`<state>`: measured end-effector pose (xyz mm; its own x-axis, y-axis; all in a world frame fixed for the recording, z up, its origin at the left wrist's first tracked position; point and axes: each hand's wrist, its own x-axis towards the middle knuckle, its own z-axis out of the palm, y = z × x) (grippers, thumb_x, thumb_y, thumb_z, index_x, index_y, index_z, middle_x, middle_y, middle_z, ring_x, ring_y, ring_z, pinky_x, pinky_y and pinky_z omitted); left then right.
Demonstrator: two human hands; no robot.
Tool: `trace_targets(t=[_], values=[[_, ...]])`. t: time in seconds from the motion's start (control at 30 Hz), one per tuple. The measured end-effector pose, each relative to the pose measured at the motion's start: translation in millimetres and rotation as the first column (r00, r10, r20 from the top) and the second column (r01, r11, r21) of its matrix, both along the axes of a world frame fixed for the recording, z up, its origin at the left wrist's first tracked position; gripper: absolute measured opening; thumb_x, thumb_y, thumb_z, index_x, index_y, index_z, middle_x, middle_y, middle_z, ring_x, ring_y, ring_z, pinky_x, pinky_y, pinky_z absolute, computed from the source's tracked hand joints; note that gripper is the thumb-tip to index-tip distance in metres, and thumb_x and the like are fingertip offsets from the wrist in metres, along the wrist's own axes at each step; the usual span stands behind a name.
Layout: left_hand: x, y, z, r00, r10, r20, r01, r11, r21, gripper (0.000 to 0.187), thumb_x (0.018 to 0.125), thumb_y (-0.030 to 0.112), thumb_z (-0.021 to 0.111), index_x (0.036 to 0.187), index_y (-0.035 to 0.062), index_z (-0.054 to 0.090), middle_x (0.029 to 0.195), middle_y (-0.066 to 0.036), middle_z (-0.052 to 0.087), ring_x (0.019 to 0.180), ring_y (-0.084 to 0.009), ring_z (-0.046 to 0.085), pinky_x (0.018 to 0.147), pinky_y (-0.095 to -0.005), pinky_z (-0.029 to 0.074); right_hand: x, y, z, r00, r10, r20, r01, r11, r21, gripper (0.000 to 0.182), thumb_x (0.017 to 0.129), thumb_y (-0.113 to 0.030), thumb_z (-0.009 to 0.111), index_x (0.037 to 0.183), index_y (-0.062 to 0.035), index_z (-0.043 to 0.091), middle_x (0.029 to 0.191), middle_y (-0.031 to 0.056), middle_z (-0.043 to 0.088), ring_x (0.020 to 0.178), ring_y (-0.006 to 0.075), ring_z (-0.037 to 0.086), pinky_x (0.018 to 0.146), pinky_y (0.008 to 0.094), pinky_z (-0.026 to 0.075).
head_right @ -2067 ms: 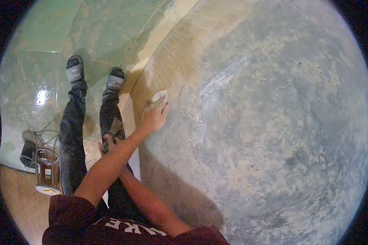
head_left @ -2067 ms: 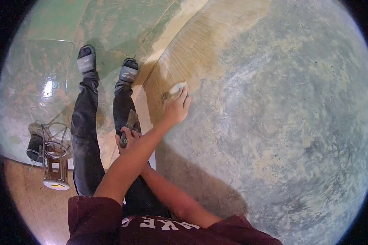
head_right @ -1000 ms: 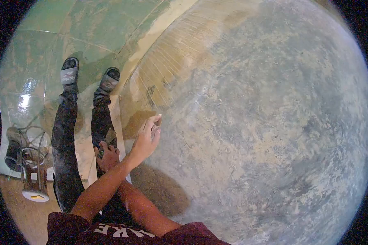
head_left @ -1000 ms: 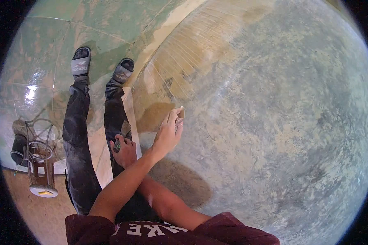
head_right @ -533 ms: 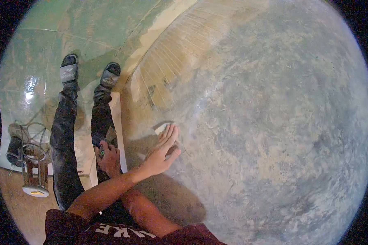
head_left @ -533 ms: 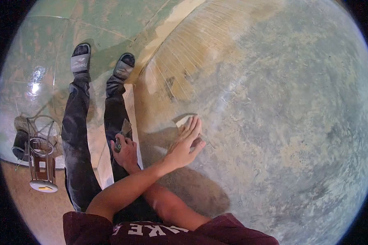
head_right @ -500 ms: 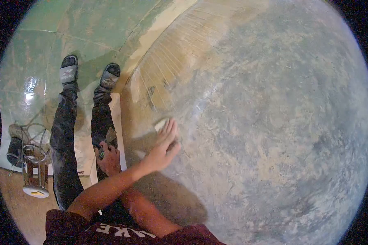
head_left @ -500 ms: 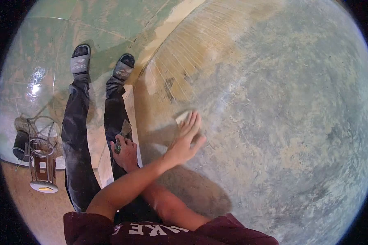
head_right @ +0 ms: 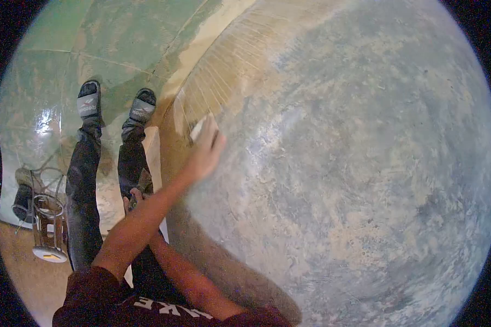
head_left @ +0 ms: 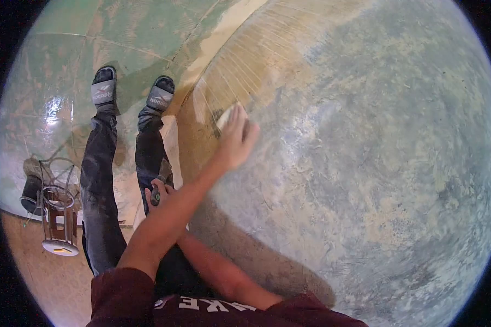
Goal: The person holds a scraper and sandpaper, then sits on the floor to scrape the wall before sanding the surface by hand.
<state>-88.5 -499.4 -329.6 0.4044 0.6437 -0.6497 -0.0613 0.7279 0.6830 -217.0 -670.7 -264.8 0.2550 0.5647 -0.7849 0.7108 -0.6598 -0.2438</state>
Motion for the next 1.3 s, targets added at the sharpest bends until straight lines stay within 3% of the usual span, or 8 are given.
trace_targets(t=[0.07,0.2,0.43,0.6,0.83,0.93,1.13,1.3], values=[[8,-13,0,0.994,0.106,-0.001,-0.106,0.994,0.011,0.08,0.102,0.038,0.051,0.153,-0.0128,0.017,0.162,-0.032,0.015,0.153,-0.0373,0.014,0.124,-0.0426,0.013,4,9,9,0.998,0.063,0.025,-0.061,0.996,-0.062,0.035,0.093,-0.036,0.067,0.119,-0.0138,0.061,0.102,0.0151,0.069,0.099,0.0352,0.065,0.093,0.0472,0.046],[-55,-48,112,0.986,-0.152,0.067,0.148,0.987,0.057,0.079,0.101,0.037,0.053,0.153,-0.0127,0.019,0.162,-0.032,0.016,0.153,-0.0376,0.016,0.124,-0.0437,0.014,4,1,2,0.996,0.083,-0.035,-0.084,0.996,-0.031,0.035,0.092,-0.036,0.067,0.119,-0.0145,0.062,0.101,0.0172,0.068,0.096,0.0368,0.064,0.093,0.0479,0.046],[-14,-19,-6,0.991,-0.085,-0.1,0.087,0.996,0.017,0.075,0.096,0.023,0.057,0.156,-0.0036,0.022,0.161,-0.028,0.023,0.152,-0.0397,0.019,0.123,-0.0473,0.014,-1,14,12,0.994,0.101,0.046,-0.094,0.986,-0.135,0.034,0.093,-0.037,0.067,0.119,-0.0147,0.063,0.108,0.0165,0.067,0.104,0.0369,0.061,0.096,0.0456,0.044],[-57,-42,119,0.976,-0.209,-0.054,0.216,0.955,0.202,0.086,0.096,0.039,0.061,0.154,-0.0105,0.02,0.159,-0.033,0.022,0.15,-0.0426,0.021,0.123,-0.0497,0.017,4,22,5,0.996,0.078,-0.032,-0.081,0.991,-0.104,0.034,0.092,-0.036,0.068,0.118,-0.0149,0.063,0.107,0.0158,0.068,0.107,0.0361,0.061,0.096,0.0459,0.043],[-7,-5,17,0.983,-0.106,-0.152,0.111,0.994,0.022,0.101,0.093,0.048,0.062,0.152,-0.0154,0.011,0.16,-0.036,0.012,0.152,-0.0454,0.012,0.124,-0.0496,0.009,2,33,8,0.995,0.096,0.033,-0.093,0.992,-0.091,0.034,0.092,-0.034,0.068,0.117,-0.0117,0.063,0.104,0.0144,0.07,0.102,0.0347,0.065,0.094,0.047,0.044],[-43,-14,98,0.945,-0.3,-0.132,0.322,0.924,0.204,0.103,0.093,0.051,0.061,0.152,-0.0168,0.01,0.16,-0.036,0.013,0.151,-0.0454,0.015,0.124,-0.0492,0.009,4,32,5,0.997,0.075,0.03,-0.074,0.997,-0.025,0.033,0.092,-0.034,0.068,0.118,-0.0139,0.063,0.105,0.0134,0.069,0.103,0.0345,0.064,0.096,0.0469,0.043],[-22,-4,29,0.954,-0.246,-0.169,0.274,0.946,0.172,0.107,0.091,0.055,0.062,0.152,-0.0166,0.01,0.16,-0.036,0.014,0.152,-0.0428,0.014,0.124,-0.0504,0.01,9,31,6,0.998,0.064,0.021,-0.063,0.998,-0.025,0.035,0.092,-0.036,0.068,0.119,-0.0144,0.063,0.109,0.0147,0.068,0.104,0.0347,0.063,0.096,0.0457,0.043],[-47,-3,77,0.885,-0.423,-0.194,0.456,0.871,0.182,0.107,0.09,0.054,0.063,0.153,-0.015,0.01,0.161,-0.034,0.013,0.152,-0.0423,0.014,0.124,-0.0498,0.01,7,32,5,0.993,0.116,0.033,-0.114,0.992,-0.059,0.037,0.092,-0.036,0.067,0.121,-0.0129,0.062,0.11,0.0149,0.069,0.105,0.0352,0.063,0.094,0.0473,0.044]])
